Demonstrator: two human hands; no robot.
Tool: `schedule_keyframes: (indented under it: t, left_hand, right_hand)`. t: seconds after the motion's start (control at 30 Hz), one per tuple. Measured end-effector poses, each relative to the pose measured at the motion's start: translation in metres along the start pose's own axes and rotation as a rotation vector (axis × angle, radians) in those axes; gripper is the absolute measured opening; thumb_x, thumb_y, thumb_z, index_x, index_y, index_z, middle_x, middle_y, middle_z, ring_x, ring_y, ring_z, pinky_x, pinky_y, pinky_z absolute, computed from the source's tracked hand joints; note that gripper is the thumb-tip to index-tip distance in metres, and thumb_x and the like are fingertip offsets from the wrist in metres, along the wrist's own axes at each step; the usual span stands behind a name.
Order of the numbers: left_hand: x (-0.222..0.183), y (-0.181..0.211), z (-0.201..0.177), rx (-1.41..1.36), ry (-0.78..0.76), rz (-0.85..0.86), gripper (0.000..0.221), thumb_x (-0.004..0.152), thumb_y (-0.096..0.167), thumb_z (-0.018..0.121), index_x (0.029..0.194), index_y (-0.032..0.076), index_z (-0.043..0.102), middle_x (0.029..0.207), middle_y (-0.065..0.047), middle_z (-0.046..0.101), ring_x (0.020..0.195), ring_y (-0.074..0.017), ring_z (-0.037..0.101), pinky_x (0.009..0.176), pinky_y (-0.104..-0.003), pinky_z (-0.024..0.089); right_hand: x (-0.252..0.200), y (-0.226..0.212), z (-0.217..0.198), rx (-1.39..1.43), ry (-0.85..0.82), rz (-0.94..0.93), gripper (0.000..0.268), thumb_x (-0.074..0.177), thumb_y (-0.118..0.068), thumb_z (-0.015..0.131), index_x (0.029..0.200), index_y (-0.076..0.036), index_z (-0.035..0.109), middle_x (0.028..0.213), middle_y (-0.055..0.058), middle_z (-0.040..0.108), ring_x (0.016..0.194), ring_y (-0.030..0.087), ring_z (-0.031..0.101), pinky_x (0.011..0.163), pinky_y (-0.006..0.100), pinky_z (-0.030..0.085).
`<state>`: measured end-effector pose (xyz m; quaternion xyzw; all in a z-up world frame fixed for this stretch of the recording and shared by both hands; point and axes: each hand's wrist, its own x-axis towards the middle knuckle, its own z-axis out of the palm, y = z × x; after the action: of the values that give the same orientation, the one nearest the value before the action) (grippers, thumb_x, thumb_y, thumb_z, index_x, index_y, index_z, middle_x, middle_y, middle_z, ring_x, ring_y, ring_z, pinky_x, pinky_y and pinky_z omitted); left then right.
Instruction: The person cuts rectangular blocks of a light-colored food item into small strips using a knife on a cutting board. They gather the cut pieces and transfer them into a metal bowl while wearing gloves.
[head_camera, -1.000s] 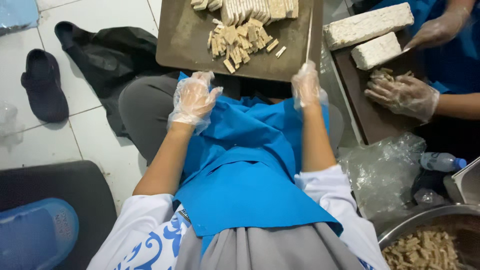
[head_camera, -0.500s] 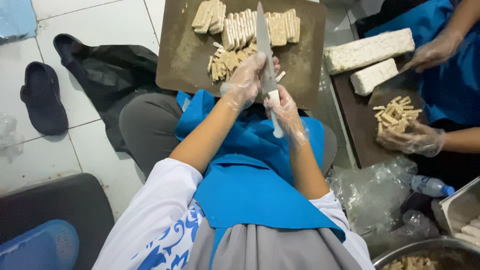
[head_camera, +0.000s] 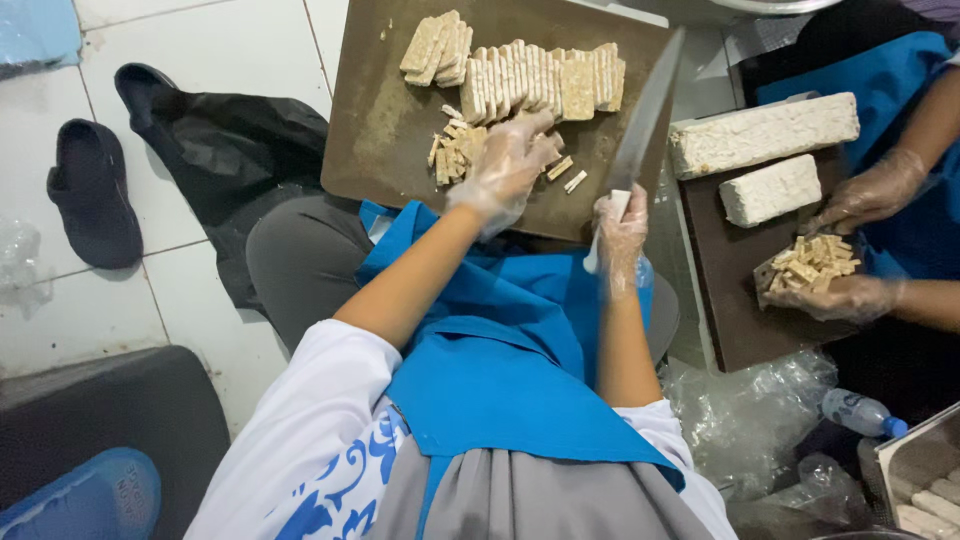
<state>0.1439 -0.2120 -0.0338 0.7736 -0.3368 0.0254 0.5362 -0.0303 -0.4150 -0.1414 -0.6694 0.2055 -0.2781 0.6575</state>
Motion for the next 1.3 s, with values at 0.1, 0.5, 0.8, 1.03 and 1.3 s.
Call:
schedule_keyframes:
  t: [0.1, 0.5, 0.8, 1.03, 1.3]
  left_hand:
    - [-0.034, -0.001, -0.029, 0.147, 0.187, -0.239, 0.057, 0.098, 0.055, 0.057, 0.132, 0.011, 0.066, 0.132, -0.013, 0.075, 0.128, -0.0269, 0.069, 0.113, -0.037, 0.053]
    - [-0.058, -0.032, 0.025, 0.423, 0.348, -0.344, 0.080, 0.106, 0.054, 0.040, 0.159, -0.004, 0.027, 0.165, -0.026, 0.030, 0.156, -0.0436, 0.026, 0.131, -0.054, 0.022]
    - [-0.014, -0.065, -0.116, 0.799, 0.378, -0.714, 0.073, 0.096, 0.056, 0.058, 0.147, 0.005, 0.046, 0.155, -0.025, 0.038, 0.130, -0.0402, 0.047, 0.104, -0.054, 0.040]
    - [-0.022, -0.145, -0.190, -0.647, -0.048, -0.738, 0.049, 0.092, 0.019, 0.080, 0.132, -0.003, 0.062, 0.108, -0.011, 0.075, 0.090, -0.0184, 0.073, 0.082, -0.032, 0.059]
    - [-0.026, -0.153, -0.194, -0.694, -0.060, -0.999, 0.043, 0.090, 0.024, 0.081, 0.121, -0.004, 0.072, 0.107, -0.012, 0.077, 0.090, -0.0186, 0.073, 0.083, -0.030, 0.056]
  right_hand:
    - [-0.003, 0.010, -0.014, -0.091, 0.084, -0.084, 0.050, 0.099, 0.004, 0.063, 0.145, -0.004, 0.046, 0.100, -0.002, 0.061, 0.082, 0.006, 0.059, 0.069, 0.023, 0.051]
    - [-0.006, -0.033, 0.009, -0.196, 0.144, 0.052, 0.037, 0.096, 0.002, 0.061, 0.131, -0.005, 0.055, 0.088, -0.003, 0.059, 0.068, 0.004, 0.055, 0.059, 0.022, 0.049]
    - [-0.005, -0.017, -0.004, -0.260, 0.145, 0.095, 0.036, 0.095, -0.001, 0.063, 0.130, -0.006, 0.057, 0.090, 0.002, 0.063, 0.068, 0.008, 0.059, 0.060, 0.024, 0.052]
    - [0.009, -0.022, -0.017, -1.000, 0.182, -0.546, 0.031, 0.087, -0.004, 0.079, 0.115, -0.004, 0.066, 0.147, 0.017, 0.050, 0.117, 0.035, 0.066, 0.092, 0.042, 0.058]
    - [0.046, -0.069, -0.039, -0.308, -0.039, 0.490, 0.043, 0.082, -0.004, 0.069, 0.125, -0.003, 0.063, 0.095, 0.011, 0.072, 0.066, 0.016, 0.069, 0.058, 0.032, 0.058]
